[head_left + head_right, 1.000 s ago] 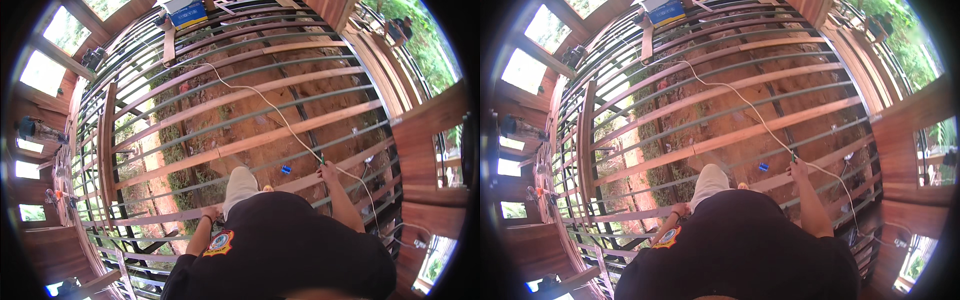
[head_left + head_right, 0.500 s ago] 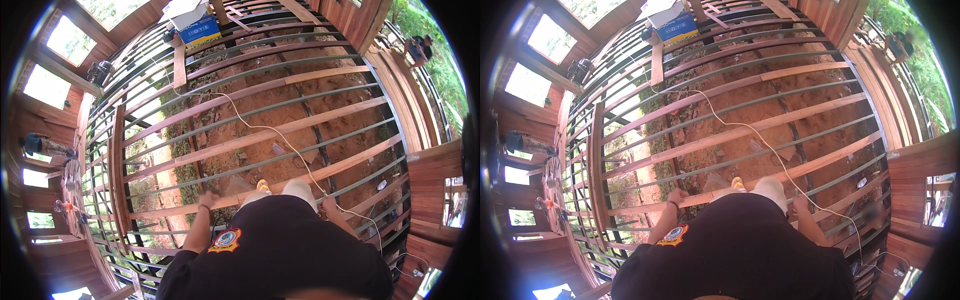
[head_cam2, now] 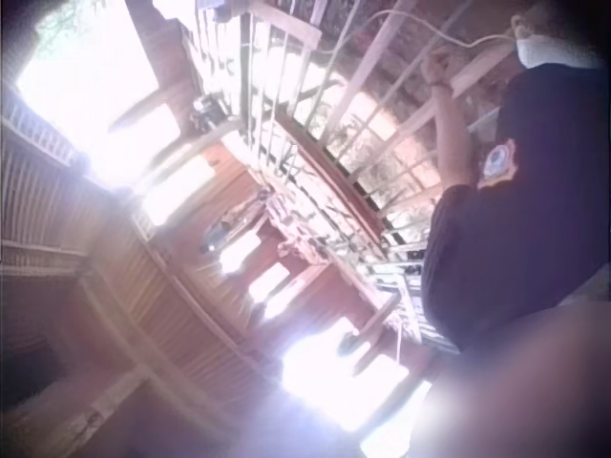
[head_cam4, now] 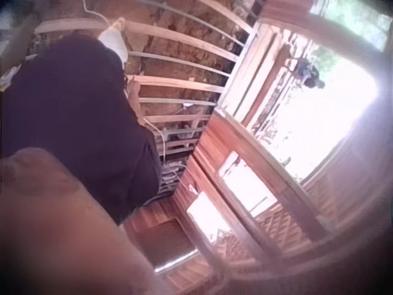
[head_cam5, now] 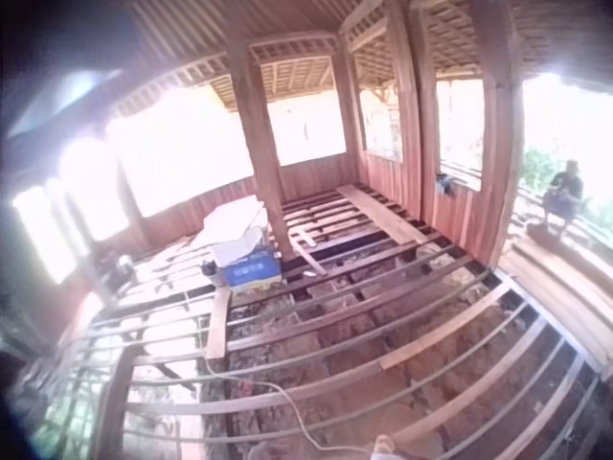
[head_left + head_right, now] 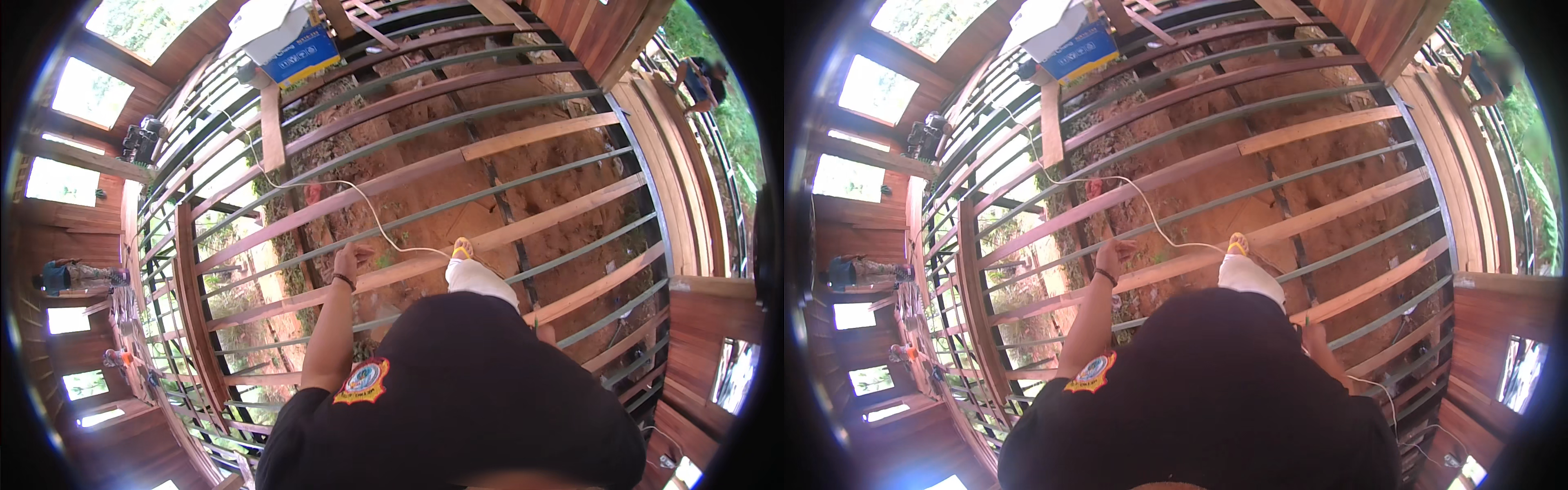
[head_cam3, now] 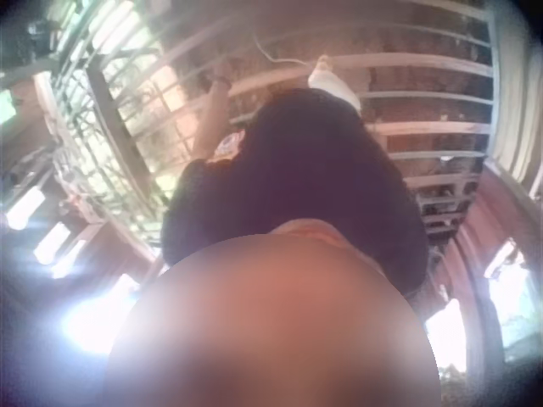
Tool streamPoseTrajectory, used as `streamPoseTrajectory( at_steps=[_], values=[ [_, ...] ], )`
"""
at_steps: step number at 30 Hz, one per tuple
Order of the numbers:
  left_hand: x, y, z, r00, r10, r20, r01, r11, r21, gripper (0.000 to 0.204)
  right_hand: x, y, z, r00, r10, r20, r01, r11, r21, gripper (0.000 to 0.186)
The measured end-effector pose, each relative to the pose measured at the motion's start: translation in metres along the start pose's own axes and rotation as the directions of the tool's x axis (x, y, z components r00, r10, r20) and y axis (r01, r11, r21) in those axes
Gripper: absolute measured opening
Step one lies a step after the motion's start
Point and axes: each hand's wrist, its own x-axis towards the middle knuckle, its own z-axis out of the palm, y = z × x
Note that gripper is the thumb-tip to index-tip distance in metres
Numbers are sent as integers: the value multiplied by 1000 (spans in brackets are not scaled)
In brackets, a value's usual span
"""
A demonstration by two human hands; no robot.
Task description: The person walks across an unfinished wooden floor, picks up a plank, and uses a pencil to mark it. They then use a circular saw to cut the plank and place it into a gap in the flooring.
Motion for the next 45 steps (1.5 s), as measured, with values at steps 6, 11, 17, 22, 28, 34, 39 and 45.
streamPoseTrajectory(
  at_steps=[6, 11, 17, 22, 28, 34, 39, 45],
  values=[
    [97, -6, 38, 963, -242, -117, 269, 888, 374, 51, 89, -234, -82, 982, -189, -29, 187, 912, 364, 16],
    [123, -19, 37, 999, -8, 35, -29, 386, 922, 44, 110, -369, -119, 962, -243, -127, 274, 874, 402, 17],
    [182, 2, 33, 891, -453, -8, 348, 673, 653, 32, 159, -429, -70, 969, -241, -50, 242, 894, 377, 16],
    [313, 61, 40, 854, -498, 151, 241, 636, 733, 25, 230, -510, -23, 982, -191, 6, 168, 879, 446, 16],
    [467, 257, 110, 941, -321, 108, 276, 912, 302, 42, 300, -642, -43, 1000, 13, -24, -5, 948, 318, 15],
    [545, 419, 151, 996, -69, 60, 67, 997, 44, 30, 346, -728, -68, 999, 13, -34, 1, 919, 393, 14],
    [581, 414, 137, 978, -173, -119, 181, 982, 60, 22, 392, -775, -56, 996, 44, 74, -50, 995, 81, 16],
    [615, 374, 143, 773, -513, -374, 515, 851, -102, 18, 546, -866, -57, 947, -135, 293, 272, 820, -503, 19]
  ],
)
